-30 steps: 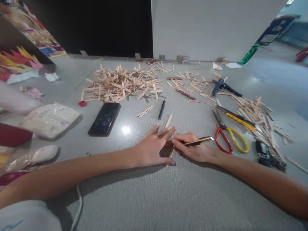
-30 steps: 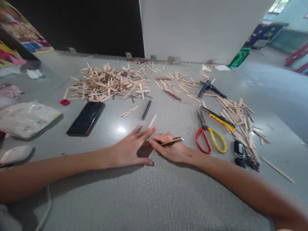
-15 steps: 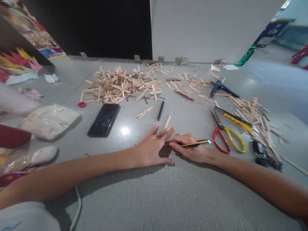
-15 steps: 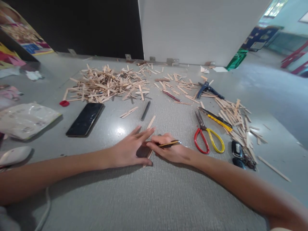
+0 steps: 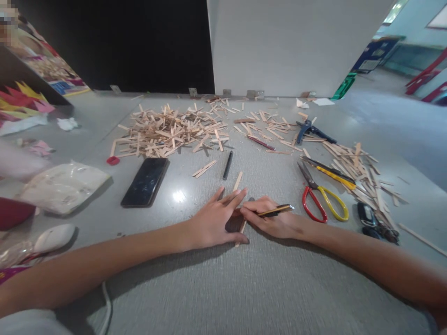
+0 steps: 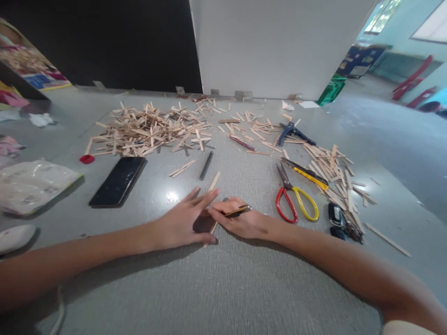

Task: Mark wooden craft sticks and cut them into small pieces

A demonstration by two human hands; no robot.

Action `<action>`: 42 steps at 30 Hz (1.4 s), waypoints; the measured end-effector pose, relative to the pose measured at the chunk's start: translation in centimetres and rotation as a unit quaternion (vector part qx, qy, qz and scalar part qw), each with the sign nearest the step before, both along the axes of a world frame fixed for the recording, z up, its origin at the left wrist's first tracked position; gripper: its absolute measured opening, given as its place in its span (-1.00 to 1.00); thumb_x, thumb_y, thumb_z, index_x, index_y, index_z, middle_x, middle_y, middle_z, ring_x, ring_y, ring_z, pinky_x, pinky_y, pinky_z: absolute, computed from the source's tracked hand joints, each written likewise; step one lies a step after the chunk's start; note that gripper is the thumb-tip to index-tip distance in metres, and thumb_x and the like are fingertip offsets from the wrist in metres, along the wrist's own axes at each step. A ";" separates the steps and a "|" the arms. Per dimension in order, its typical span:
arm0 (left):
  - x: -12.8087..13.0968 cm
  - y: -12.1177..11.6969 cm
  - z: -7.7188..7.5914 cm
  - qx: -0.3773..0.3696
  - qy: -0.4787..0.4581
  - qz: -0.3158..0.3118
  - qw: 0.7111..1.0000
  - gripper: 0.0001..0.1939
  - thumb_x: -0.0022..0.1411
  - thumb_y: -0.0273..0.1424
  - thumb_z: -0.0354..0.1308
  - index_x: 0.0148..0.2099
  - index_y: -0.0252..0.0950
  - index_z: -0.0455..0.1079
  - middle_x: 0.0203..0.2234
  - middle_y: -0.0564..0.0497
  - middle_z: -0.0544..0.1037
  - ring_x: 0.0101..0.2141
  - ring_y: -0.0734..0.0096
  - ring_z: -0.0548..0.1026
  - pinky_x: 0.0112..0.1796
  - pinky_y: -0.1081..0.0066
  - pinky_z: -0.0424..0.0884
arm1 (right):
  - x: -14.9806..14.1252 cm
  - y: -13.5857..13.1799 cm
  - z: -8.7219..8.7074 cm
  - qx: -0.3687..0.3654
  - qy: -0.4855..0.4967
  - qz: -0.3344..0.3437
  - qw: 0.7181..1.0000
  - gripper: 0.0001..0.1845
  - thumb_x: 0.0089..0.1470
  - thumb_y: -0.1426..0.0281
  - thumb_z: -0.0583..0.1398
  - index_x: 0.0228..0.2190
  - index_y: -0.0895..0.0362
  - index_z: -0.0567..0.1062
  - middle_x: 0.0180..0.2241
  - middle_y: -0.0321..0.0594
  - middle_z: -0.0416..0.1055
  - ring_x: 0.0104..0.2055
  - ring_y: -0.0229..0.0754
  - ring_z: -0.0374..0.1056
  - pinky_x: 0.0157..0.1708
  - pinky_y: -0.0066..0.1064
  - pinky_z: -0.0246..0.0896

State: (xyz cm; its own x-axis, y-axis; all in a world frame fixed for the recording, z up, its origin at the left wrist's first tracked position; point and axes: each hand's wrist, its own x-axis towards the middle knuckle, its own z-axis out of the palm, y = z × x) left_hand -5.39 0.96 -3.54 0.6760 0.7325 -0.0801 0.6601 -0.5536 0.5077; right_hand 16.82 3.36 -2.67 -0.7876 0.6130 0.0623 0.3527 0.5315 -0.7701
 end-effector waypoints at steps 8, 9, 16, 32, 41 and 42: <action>0.1 -0.1 0.1 -0.009 -0.003 -0.001 1.000 0.32 0.23 0.14 0.43 0.65 -0.06 -0.41 0.52 -0.24 0.12 0.48 -0.09 0.19 0.49 -0.13 -0.14 | 0.2 -0.1 -0.1 -0.069 0.025 -0.036 0.997 -0.52 0.48 0.13 0.02 -0.48 0.05 0.29 -0.62 -0.41 0.25 -0.56 -0.30 0.17 -0.51 -0.42 0.04; 0.1 -0.1 0.1 -0.011 -0.002 0.001 1.000 0.33 0.22 0.14 0.43 0.65 -0.06 -0.40 0.53 -0.24 0.12 0.48 -0.08 0.18 0.49 -0.12 -0.14 | 0.1 -0.1 -0.1 -0.076 0.028 -0.036 0.996 -0.53 0.48 0.13 0.02 -0.48 0.05 0.29 -0.63 -0.41 0.25 -0.56 -0.30 0.17 -0.51 -0.42 0.04; 0.1 -0.1 0.1 -0.009 0.005 0.000 1.000 0.29 0.24 0.15 0.42 0.65 -0.11 -0.33 0.54 -0.25 0.09 0.49 -0.08 0.18 0.49 -0.09 -0.15 | 0.2 -0.1 -0.3 -0.069 0.027 -0.032 0.997 -0.58 0.45 0.17 0.06 -0.45 0.07 0.33 -0.59 -0.41 0.28 -0.56 -0.32 0.17 -0.48 -0.42 0.06; 0.2 -0.1 0.0 -0.014 0.004 -0.004 1.000 0.30 0.26 0.17 0.39 0.65 -0.12 -0.40 0.54 -0.25 0.09 0.49 -0.05 0.18 0.50 -0.08 -0.20 | 0.3 -0.1 -0.2 -0.074 0.029 -0.026 0.996 -0.57 0.47 0.16 0.06 -0.44 0.08 0.34 -0.56 -0.41 0.31 -0.55 -0.33 0.20 -0.48 -0.43 0.06; 0.1 -0.2 0.1 -0.008 0.009 -0.002 1.000 0.31 0.28 0.17 0.37 0.64 -0.14 -0.44 0.51 -0.27 0.17 0.48 -0.06 0.19 0.49 -0.08 -0.17 | 0.3 -0.4 -0.7 0.017 0.024 -0.014 0.999 -0.51 0.51 0.16 -0.01 -0.47 0.08 0.33 -0.54 -0.39 0.23 -0.51 -0.30 0.12 -0.44 -0.39 0.01; 0.1 -0.3 0.2 -0.011 0.015 -0.001 1.000 0.30 0.28 0.17 0.37 0.64 -0.16 -0.44 0.50 -0.27 0.19 0.48 -0.05 0.20 0.49 -0.06 -0.17 | 0.2 -0.4 -0.8 0.021 0.026 -0.015 0.999 -0.51 0.51 0.17 -0.02 -0.47 0.08 0.32 -0.54 -0.39 0.23 -0.51 -0.30 0.12 -0.44 -0.39 0.01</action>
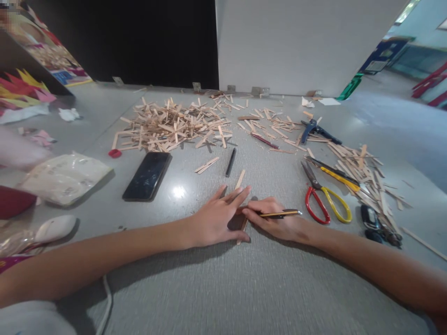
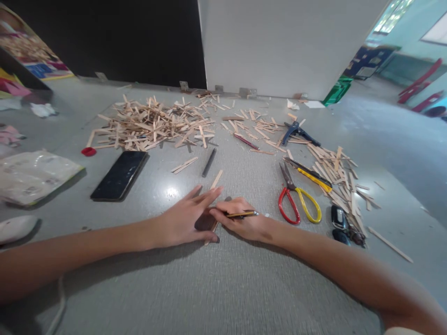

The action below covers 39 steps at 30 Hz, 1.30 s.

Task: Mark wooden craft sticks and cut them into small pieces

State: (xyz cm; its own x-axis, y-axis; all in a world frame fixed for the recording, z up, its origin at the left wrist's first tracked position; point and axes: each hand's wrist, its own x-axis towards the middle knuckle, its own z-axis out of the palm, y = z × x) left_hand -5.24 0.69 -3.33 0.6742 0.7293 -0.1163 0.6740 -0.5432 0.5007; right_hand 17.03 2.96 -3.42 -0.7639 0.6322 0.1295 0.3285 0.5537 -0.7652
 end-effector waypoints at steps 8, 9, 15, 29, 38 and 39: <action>0.1 -0.1 0.1 0.010 0.012 0.002 1.000 0.28 0.30 0.15 0.36 0.64 -0.14 -0.44 0.54 -0.26 0.10 0.48 -0.04 0.20 0.48 -0.05 -0.14 | -0.2 0.0 0.2 -0.026 0.011 -0.010 1.000 -0.57 0.46 0.24 -0.01 -0.49 0.06 0.27 -0.57 -0.43 0.16 -0.54 -0.32 0.07 -0.48 -0.40 -0.04; 0.1 -0.1 0.1 0.009 0.011 0.002 1.000 0.28 0.30 0.15 0.36 0.64 -0.14 -0.44 0.54 -0.26 0.09 0.48 -0.04 0.19 0.48 -0.05 -0.15 | -0.2 0.0 0.3 -0.037 0.012 -0.016 0.999 -0.58 0.46 0.24 0.00 -0.48 0.06 0.28 -0.58 -0.43 0.17 -0.54 -0.32 0.08 -0.48 -0.40 -0.02; 0.3 -0.1 0.2 -0.004 0.023 0.006 1.000 0.30 0.28 0.13 0.39 0.65 -0.22 -0.40 0.54 -0.29 0.06 0.51 -0.02 0.12 0.49 -0.01 -0.17 | -0.2 0.0 0.5 -0.097 0.019 -0.027 0.995 -0.54 0.46 0.17 0.04 -0.49 0.05 0.28 -0.61 -0.43 0.24 -0.56 -0.32 0.14 -0.50 -0.42 0.02; 0.2 -0.2 -0.1 0.003 0.008 0.002 1.000 0.32 0.30 0.15 0.36 0.64 -0.12 -0.51 0.54 -0.26 0.07 0.50 -0.04 0.15 0.48 -0.09 -0.16 | -0.1 0.1 0.1 -0.071 -0.001 -0.025 0.997 -0.56 0.45 0.15 0.03 -0.45 0.07 0.33 -0.55 -0.41 0.22 -0.50 -0.30 0.11 -0.46 -0.39 0.01; 0.0 -0.1 0.1 0.000 0.005 0.009 1.000 0.30 0.27 0.15 0.38 0.64 -0.13 -0.43 0.53 -0.26 0.12 0.48 -0.04 0.19 0.48 -0.06 -0.14 | -0.2 0.1 0.4 -0.048 -0.012 -0.018 0.999 -0.57 0.45 0.22 -0.01 -0.50 0.06 0.24 -0.57 -0.42 0.16 -0.52 -0.30 0.06 -0.47 -0.39 -0.03; 0.0 -0.1 0.1 0.000 0.004 0.008 1.000 0.30 0.27 0.15 0.39 0.64 -0.12 -0.42 0.53 -0.26 0.11 0.48 -0.04 0.19 0.48 -0.06 -0.14 | -0.2 0.1 0.5 -0.047 -0.009 -0.020 0.999 -0.57 0.45 0.22 -0.01 -0.50 0.05 0.23 -0.58 -0.43 0.14 -0.53 -0.31 0.06 -0.47 -0.39 -0.04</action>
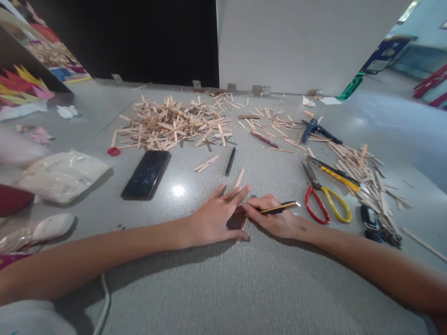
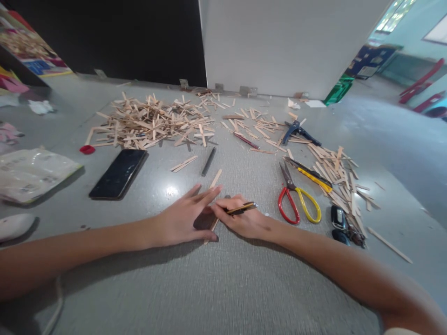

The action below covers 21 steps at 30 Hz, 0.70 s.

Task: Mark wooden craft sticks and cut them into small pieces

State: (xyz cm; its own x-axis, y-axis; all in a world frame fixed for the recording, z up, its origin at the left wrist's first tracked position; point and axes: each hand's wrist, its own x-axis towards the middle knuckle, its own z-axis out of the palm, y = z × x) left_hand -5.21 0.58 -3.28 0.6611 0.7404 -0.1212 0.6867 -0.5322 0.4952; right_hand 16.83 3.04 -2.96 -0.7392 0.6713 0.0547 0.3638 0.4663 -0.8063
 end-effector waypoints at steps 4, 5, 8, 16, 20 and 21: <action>0.1 0.0 0.0 0.004 0.000 -0.005 1.000 0.27 0.28 0.16 0.37 0.65 -0.11 -0.39 0.54 -0.25 0.08 0.48 -0.05 0.19 0.48 -0.06 -0.15 | 0.1 0.0 -0.1 0.003 0.017 -0.009 1.000 -0.59 0.45 0.24 0.02 -0.48 0.06 0.27 -0.58 -0.45 0.15 -0.54 -0.32 0.06 -0.48 -0.40 -0.04; 0.1 0.0 0.0 0.003 0.002 -0.004 1.000 0.27 0.29 0.15 0.37 0.65 -0.13 -0.39 0.54 -0.25 0.08 0.49 -0.04 0.18 0.49 -0.05 -0.15 | 0.1 0.0 -0.1 0.002 0.023 -0.008 1.000 -0.60 0.45 0.24 0.03 -0.47 0.06 0.28 -0.58 -0.45 0.17 -0.54 -0.32 0.07 -0.47 -0.40 -0.03; 0.2 0.0 0.2 -0.003 0.008 -0.002 1.000 0.28 0.28 0.15 0.37 0.65 -0.17 -0.40 0.54 -0.26 0.08 0.49 -0.04 0.17 0.49 -0.04 -0.16 | 0.1 -0.1 -0.2 -0.009 0.032 -0.010 0.999 -0.59 0.45 0.23 0.04 -0.48 0.06 0.29 -0.58 -0.44 0.19 -0.54 -0.32 0.10 -0.47 -0.40 -0.01; 0.2 0.0 0.2 -0.004 0.003 -0.005 1.000 0.31 0.28 0.12 0.40 0.64 -0.15 -0.45 0.54 -0.25 0.08 0.50 -0.02 0.15 0.49 -0.06 -0.16 | 0.1 0.0 -0.1 -0.017 0.021 -0.010 1.000 -0.58 0.44 0.20 0.06 -0.47 0.07 0.31 -0.57 -0.43 0.20 -0.52 -0.32 0.11 -0.46 -0.41 -0.01; 0.1 0.0 0.2 -0.001 -0.001 -0.007 1.000 0.33 0.27 0.13 0.40 0.64 -0.09 -0.50 0.54 -0.26 0.07 0.50 -0.05 0.15 0.48 -0.09 -0.13 | 0.2 0.0 -0.2 -0.009 0.014 -0.002 1.000 -0.58 0.46 0.20 0.04 -0.44 0.08 0.35 -0.55 -0.42 0.21 -0.53 -0.31 0.10 -0.48 -0.41 -0.01; 0.1 0.0 0.2 -0.001 0.000 -0.008 1.000 0.34 0.27 0.13 0.41 0.64 -0.09 -0.50 0.54 -0.26 0.08 0.50 -0.06 0.15 0.48 -0.09 -0.13 | 0.2 0.1 -0.2 -0.006 0.015 -0.001 1.000 -0.59 0.46 0.21 0.04 -0.44 0.08 0.36 -0.55 -0.42 0.21 -0.53 -0.31 0.09 -0.48 -0.41 -0.01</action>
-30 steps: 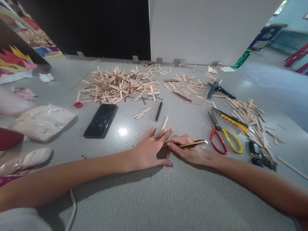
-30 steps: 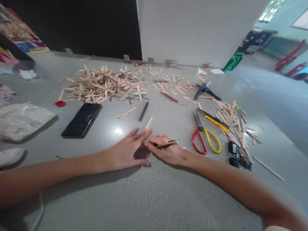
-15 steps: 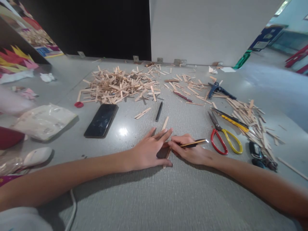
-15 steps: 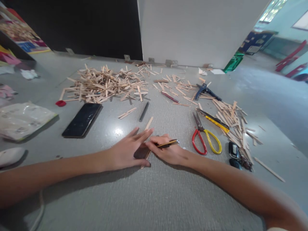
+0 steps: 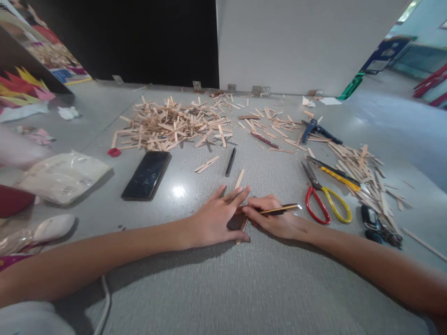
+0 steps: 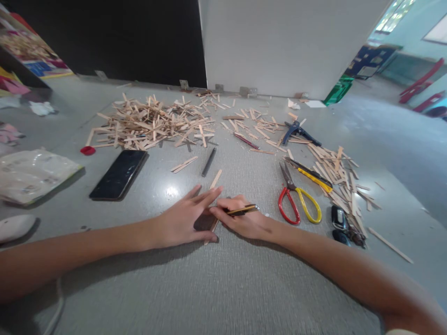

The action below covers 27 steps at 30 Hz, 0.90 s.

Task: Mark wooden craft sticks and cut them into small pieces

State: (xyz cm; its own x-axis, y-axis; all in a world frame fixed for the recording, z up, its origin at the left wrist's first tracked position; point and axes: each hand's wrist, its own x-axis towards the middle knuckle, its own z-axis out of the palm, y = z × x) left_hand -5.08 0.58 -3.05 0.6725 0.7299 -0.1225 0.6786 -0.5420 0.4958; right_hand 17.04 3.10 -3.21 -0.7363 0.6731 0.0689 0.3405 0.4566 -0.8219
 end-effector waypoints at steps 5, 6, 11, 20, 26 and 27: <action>-0.1 0.0 -0.2 0.014 -0.005 0.002 1.000 0.33 0.27 0.16 0.39 0.64 -0.09 -0.49 0.53 -0.26 0.13 0.49 -0.07 0.18 0.48 -0.09 -0.11 | 0.0 -0.1 -0.1 0.018 0.010 0.014 1.000 -0.59 0.47 0.23 0.03 -0.45 0.08 0.33 -0.54 -0.41 0.22 -0.52 -0.31 0.10 -0.46 -0.40 -0.01; -0.1 0.0 -0.3 0.015 -0.006 0.002 1.000 0.32 0.27 0.16 0.39 0.64 -0.10 -0.47 0.52 -0.26 0.13 0.48 -0.07 0.18 0.48 -0.08 -0.10 | 0.0 -0.1 0.0 0.020 0.010 0.018 1.000 -0.59 0.47 0.24 0.03 -0.45 0.08 0.32 -0.54 -0.41 0.21 -0.52 -0.31 0.10 -0.46 -0.40 -0.01; -0.1 0.0 -0.1 -0.004 0.008 0.007 1.000 0.30 0.26 0.18 0.38 0.65 -0.21 -0.35 0.51 -0.30 0.16 0.48 -0.07 0.20 0.49 -0.03 -0.14 | -0.1 -0.3 0.3 0.026 -0.006 0.030 0.999 -0.58 0.49 0.27 0.00 -0.45 0.08 0.33 -0.52 -0.39 0.25 -0.50 -0.30 0.14 -0.44 -0.40 0.01; -0.1 -0.2 0.0 0.008 0.000 0.006 1.000 0.29 0.34 0.13 0.34 0.63 -0.11 -0.55 0.50 -0.26 0.19 0.49 -0.08 0.17 0.47 -0.09 -0.09 | -0.3 0.0 0.0 0.036 0.012 0.013 0.999 -0.55 0.48 0.23 -0.01 -0.49 0.05 0.24 -0.58 -0.44 0.14 -0.55 -0.32 0.07 -0.49 -0.40 -0.04; 0.0 -0.3 0.0 0.018 0.002 0.002 1.000 0.33 0.31 0.11 0.37 0.63 -0.09 -0.58 0.54 -0.27 0.06 0.49 -0.10 0.17 0.47 -0.09 -0.10 | 0.0 -0.2 0.2 0.040 0.000 0.005 0.999 -0.52 0.50 0.21 -0.02 -0.50 0.06 0.27 -0.59 -0.43 0.17 -0.55 -0.32 0.10 -0.49 -0.40 -0.02; 0.0 -0.3 0.1 0.016 0.002 0.001 1.000 0.33 0.31 0.11 0.38 0.63 -0.10 -0.57 0.54 -0.26 0.06 0.49 -0.09 0.17 0.48 -0.09 -0.11 | 0.0 -0.3 0.2 0.038 0.001 0.005 0.999 -0.53 0.50 0.22 -0.01 -0.49 0.06 0.29 -0.59 -0.43 0.19 -0.55 -0.31 0.12 -0.49 -0.40 -0.01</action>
State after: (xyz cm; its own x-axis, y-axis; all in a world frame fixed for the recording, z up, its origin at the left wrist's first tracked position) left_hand -5.04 0.30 -3.00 0.6699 0.7353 -0.1023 0.6824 -0.5557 0.4748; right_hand 17.07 2.84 -2.98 -0.7430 0.6582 0.1215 0.3339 0.5218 -0.7850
